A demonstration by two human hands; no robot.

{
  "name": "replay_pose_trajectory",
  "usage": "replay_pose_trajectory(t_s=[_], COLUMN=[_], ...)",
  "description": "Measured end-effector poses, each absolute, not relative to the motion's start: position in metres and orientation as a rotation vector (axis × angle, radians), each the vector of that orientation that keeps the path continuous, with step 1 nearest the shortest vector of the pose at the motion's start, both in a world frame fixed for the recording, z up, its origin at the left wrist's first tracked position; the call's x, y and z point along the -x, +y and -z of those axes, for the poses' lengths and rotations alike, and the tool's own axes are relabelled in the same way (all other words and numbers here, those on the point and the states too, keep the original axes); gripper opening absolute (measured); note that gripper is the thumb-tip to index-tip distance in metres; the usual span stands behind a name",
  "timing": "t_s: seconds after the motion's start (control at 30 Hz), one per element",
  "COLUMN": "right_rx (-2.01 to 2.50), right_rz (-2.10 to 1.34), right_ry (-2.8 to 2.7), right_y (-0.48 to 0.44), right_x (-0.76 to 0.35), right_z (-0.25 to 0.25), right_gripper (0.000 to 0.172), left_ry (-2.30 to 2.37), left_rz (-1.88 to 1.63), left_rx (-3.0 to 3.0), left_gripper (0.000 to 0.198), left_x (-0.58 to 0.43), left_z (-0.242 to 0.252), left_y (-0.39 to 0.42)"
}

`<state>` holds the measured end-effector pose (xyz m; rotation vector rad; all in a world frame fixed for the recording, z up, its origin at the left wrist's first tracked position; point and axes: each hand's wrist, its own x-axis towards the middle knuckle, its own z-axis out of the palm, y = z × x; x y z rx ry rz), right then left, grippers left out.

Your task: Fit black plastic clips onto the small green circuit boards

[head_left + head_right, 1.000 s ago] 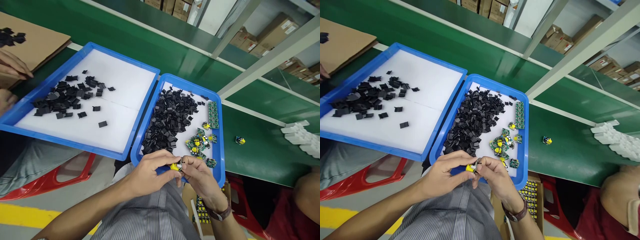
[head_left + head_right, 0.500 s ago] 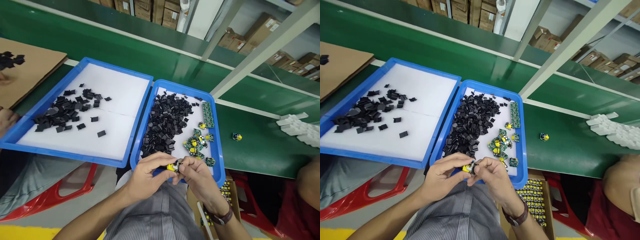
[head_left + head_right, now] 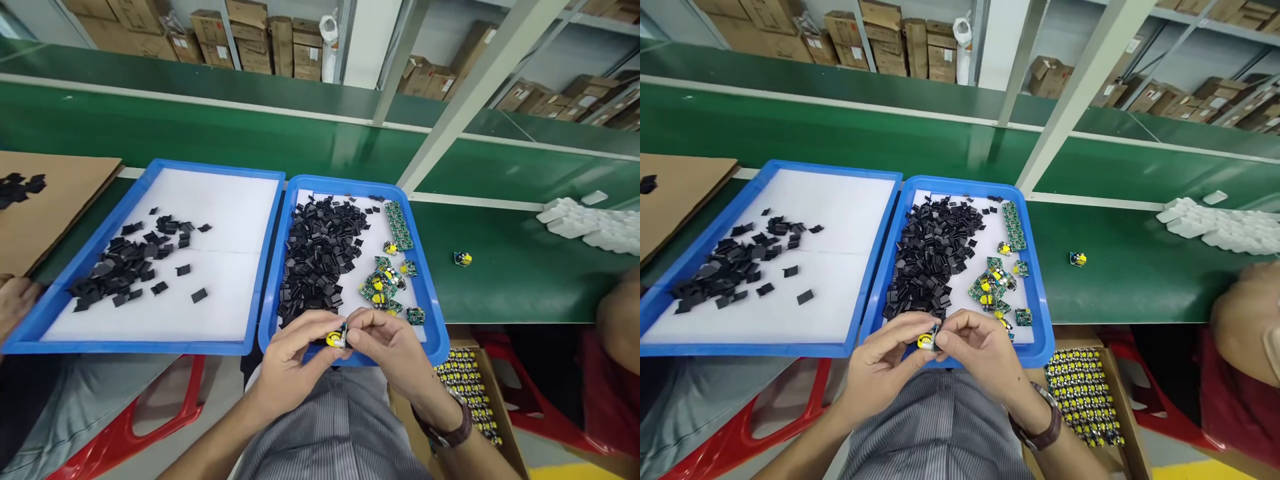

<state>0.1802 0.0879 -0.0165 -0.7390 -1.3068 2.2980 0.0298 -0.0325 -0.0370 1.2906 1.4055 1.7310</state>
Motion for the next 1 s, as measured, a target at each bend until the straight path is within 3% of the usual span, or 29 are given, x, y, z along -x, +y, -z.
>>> replay_pose_trajectory(t_s=[0.33,0.7,1.0], right_rx=[0.734,0.809,0.781], right_rz=[-2.2,-2.349,-2.299], right_ry=[-1.173,-1.09,-1.149], right_y=[0.078,0.079,0.077], right_x=[-0.183,-0.181,-0.183], right_z=[0.029,0.025,0.02], right_gripper=[0.012,0.03,0.03], left_ry=[1.459,1.51,1.471], left_rz=[-1.895,-1.838,-1.808], left_rx=[-0.843,-1.036,-1.038], left_gripper=[0.032,0.037,0.042], left_x=[-0.03,-0.043,-0.044], left_z=[0.036,0.027,0.027], left_y=[-0.032,-0.026,-0.025])
